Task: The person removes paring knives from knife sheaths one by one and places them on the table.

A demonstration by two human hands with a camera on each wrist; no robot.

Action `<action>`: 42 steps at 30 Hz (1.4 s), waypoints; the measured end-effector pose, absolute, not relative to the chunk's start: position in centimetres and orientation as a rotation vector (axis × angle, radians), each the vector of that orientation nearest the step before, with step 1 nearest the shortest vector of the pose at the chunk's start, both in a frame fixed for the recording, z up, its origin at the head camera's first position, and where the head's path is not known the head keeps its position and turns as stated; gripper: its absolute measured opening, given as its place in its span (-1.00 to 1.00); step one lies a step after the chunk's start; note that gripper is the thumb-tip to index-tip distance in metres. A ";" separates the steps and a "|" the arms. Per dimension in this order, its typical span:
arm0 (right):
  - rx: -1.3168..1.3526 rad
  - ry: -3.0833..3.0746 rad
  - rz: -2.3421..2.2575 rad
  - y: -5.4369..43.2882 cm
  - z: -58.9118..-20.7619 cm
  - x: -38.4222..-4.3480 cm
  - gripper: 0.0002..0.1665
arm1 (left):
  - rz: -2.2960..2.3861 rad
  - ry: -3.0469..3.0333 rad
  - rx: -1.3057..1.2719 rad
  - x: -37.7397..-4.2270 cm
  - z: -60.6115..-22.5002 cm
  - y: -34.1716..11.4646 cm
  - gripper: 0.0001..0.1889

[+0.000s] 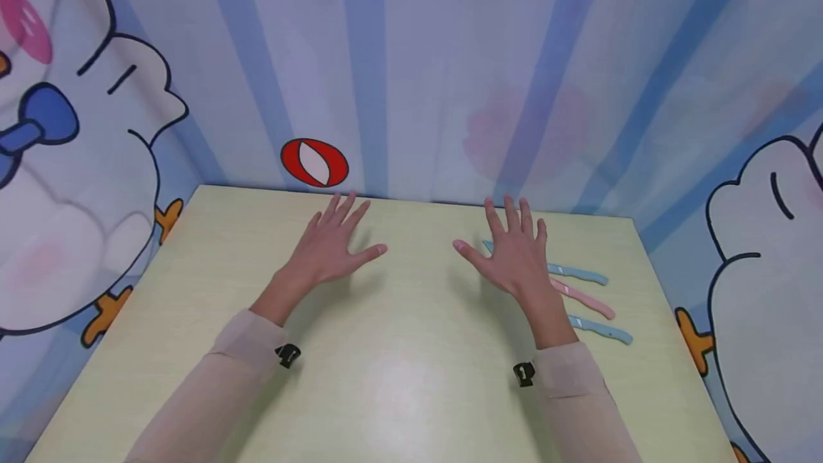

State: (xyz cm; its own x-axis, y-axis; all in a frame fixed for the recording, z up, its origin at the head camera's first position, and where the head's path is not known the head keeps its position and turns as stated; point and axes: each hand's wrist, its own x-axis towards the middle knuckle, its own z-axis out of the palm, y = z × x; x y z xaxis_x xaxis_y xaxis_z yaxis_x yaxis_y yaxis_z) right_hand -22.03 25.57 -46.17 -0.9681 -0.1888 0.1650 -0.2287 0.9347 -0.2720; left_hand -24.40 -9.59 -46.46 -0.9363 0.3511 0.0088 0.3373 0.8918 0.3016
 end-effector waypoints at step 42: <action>0.348 -2.922 0.462 26.5 -45.0 -19.8 0.18 | 0.505 2.995 0.574 -23.6 -46.8 -8.6 0.04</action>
